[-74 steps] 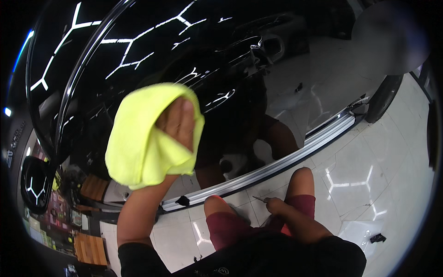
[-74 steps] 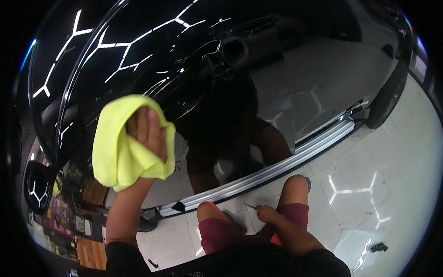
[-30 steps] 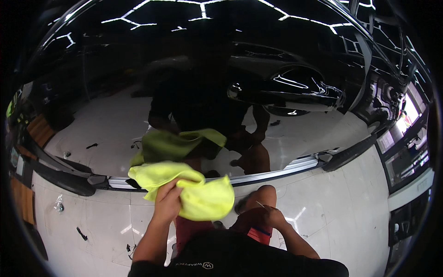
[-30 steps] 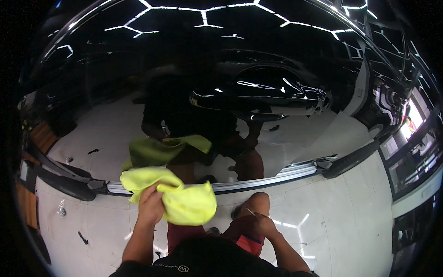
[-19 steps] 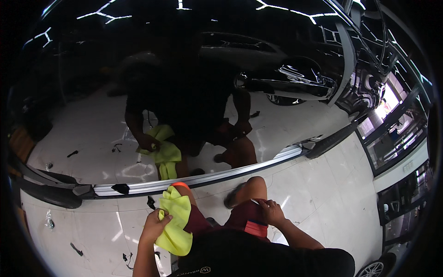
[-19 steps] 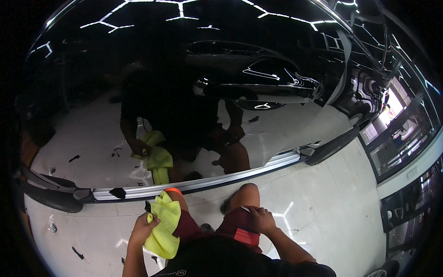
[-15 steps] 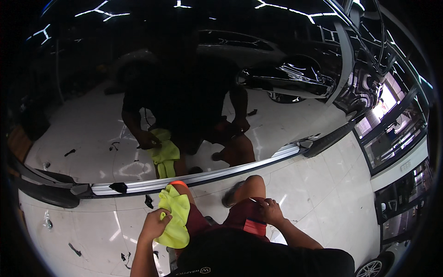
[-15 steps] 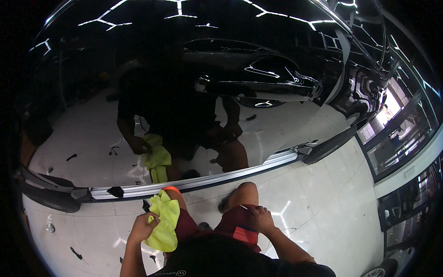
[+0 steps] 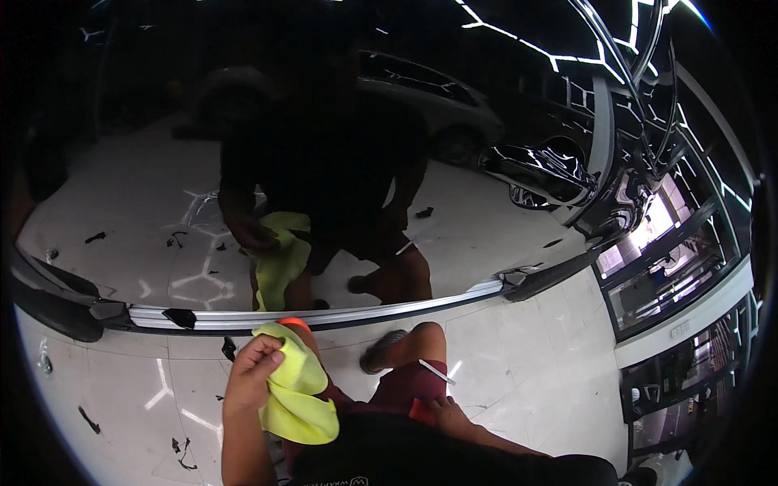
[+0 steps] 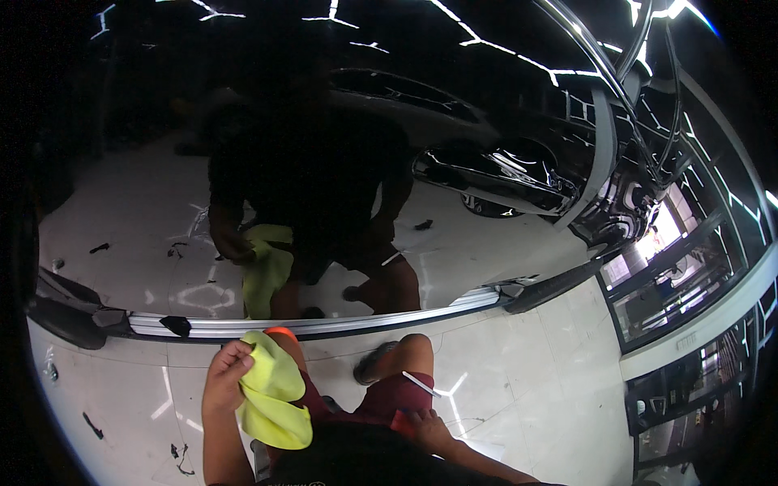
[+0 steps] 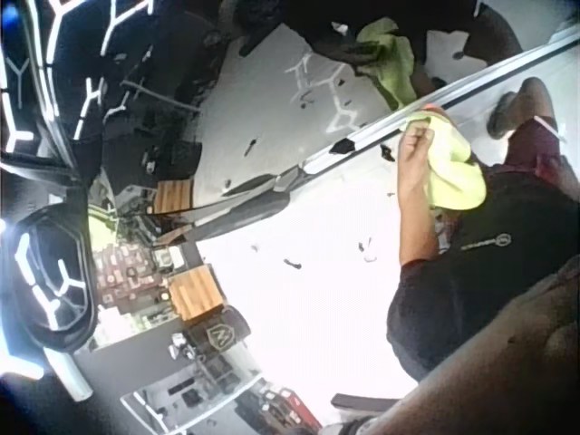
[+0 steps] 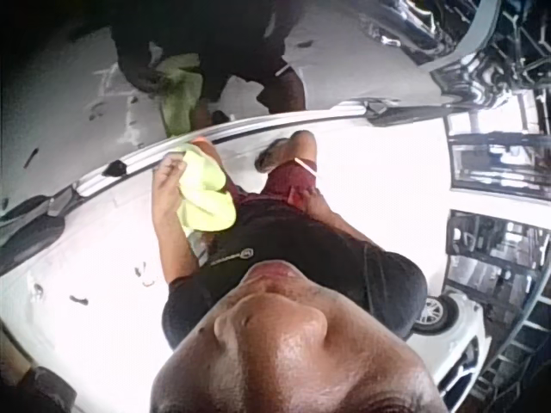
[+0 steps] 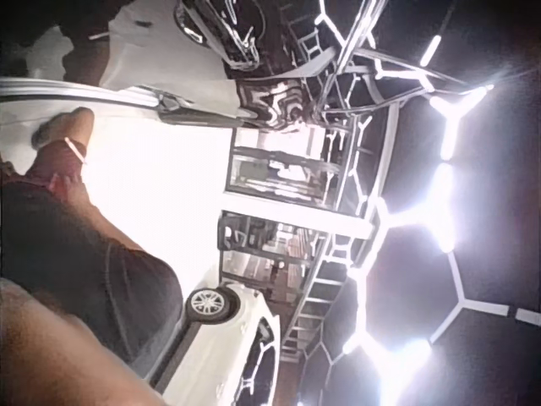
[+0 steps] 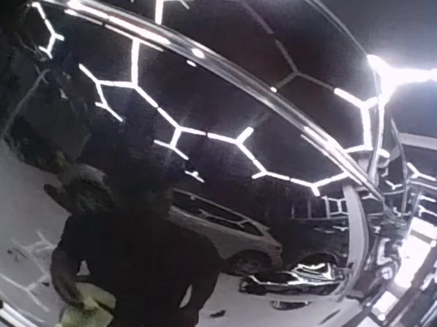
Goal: The person applies a black vinyl wrap to the rear bumper of a black car. They use a squeegee to smooth the film, a knife to trim excess material, and a cloth to wipe the surface. The person works on the lower edge and contours of the bumper, ensuring the wrap adheres smoothly.
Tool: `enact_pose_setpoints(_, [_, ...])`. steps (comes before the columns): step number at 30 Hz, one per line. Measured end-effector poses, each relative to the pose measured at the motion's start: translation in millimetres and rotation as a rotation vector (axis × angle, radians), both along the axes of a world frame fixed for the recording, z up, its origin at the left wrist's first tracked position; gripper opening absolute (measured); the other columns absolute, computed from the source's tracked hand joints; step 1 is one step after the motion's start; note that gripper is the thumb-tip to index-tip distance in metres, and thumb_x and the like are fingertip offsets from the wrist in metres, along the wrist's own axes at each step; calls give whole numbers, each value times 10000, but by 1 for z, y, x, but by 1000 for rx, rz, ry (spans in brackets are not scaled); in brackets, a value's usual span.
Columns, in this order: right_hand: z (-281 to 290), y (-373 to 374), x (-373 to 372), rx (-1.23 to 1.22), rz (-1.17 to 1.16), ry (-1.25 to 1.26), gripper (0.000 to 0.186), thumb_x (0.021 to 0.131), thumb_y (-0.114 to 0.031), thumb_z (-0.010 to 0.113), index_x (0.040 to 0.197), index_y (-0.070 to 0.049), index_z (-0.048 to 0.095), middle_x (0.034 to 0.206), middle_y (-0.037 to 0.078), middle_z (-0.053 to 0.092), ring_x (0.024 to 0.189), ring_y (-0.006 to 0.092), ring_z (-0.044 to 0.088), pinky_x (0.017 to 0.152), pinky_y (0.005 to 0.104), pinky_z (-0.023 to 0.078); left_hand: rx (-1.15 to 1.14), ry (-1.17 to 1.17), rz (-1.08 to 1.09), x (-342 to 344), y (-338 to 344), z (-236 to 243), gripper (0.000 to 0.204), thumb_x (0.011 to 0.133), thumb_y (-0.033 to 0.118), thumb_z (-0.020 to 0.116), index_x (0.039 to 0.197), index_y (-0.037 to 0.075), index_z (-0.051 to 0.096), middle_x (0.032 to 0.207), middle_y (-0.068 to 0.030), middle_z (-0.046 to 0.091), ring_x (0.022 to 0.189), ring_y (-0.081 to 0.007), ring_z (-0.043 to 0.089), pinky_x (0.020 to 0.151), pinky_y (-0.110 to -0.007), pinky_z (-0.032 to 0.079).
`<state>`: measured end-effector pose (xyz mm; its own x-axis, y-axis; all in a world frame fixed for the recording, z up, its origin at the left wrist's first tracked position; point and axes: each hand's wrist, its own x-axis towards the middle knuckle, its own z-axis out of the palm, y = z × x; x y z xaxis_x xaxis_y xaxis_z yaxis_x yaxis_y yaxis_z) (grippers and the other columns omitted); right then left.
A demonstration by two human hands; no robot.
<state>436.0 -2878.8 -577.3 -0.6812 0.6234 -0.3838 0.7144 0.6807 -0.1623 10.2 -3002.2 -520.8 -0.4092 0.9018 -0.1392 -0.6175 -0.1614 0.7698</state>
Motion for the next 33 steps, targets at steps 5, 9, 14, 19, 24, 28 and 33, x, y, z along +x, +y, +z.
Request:
enact_pose_setpoints(5, [6, -1, -5, -85, 19, -68, 545, 878, -265, 630, 1374, -101, 474, 1099, 265, 604, 1038, 439, 607, 848, 511, 517, -51, 15, -178, 17, 20, -51, 69, 937, 25, 617, 1004, 21, 605, 943, 14, 595, 877, -81, 547, 813, -226, 436])
enact_pose_setpoints(9, [39, 33, -40, -285, -85, 67, 356, 896, -122, 559, 1246, -59, 543, 1017, 213, 667, 932, 409, 657, 831, 462, 530, -146, -38, -177, 4, 38, -91, 57, 930, 10, 612, 987, 17, 611, 926, 16, 584, 856, -92, 543, 802, -231, 439])
enact_pose_setpoints(14, [180, 88, -97, -215, -558, 905, 670, 904, -283, 617, 1471, -24, 373, 979, 2, 495, 852, 123, 492, 745, 279, 432, -247, 57, -37, -7, 43, -132, 50, 905, 22, 641, 859, 12, 627, 842, 22, 559, 778, -79, 525, 730, -219, 434])
enact_pose_setpoints(19, [327, 79, -163, 375, 187, 802, 779, 729, -192, 717, 1444, -28, 455, 1037, 120, 573, 925, 236, 567, 845, 330, 451, -289, 188, -76, -22, 40, -136, 56, 901, 45, 672, 907, 21, 622, 833, 20, 574, 761, -70, 530, 716, -218, 441])
enact_pose_setpoints(24, [402, 88, -205, 947, 479, 497, 463, 708, 93, 555, 1142, -32, 657, 1074, 171, 670, 903, 318, 684, 840, 374, 537, -280, 165, -273, -15, 31, -140, 138, 900, 89, 704, 967, 9, 614, 878, -3, 609, 801, -84, 562, 759, -238, 469])
enact_pose_setpoints(28, [425, 118, -225, 894, 426, 442, 239, 823, 50, 631, 1040, -49, 650, 938, 125, 671, 845, 285, 673, 734, 383, 526, -359, 186, -411, -9, 23, -130, 195, 890, 119, 726, 1004, -27, 668, 900, -32, 657, 845, -94, 583, 776, -239, 473])
enact_pose_setpoints(33, [456, 147, -246, 898, 624, 264, 188, 877, -67, 659, 1064, -65, 647, 893, 115, 671, 778, 280, 660, 718, 388, 512, -351, 328, -414, -7, 20, -143, 194, 908, 141, 705, 1019, -18, 696, 893, -23, 670, 866, -100, 588, 792, -250, 471])
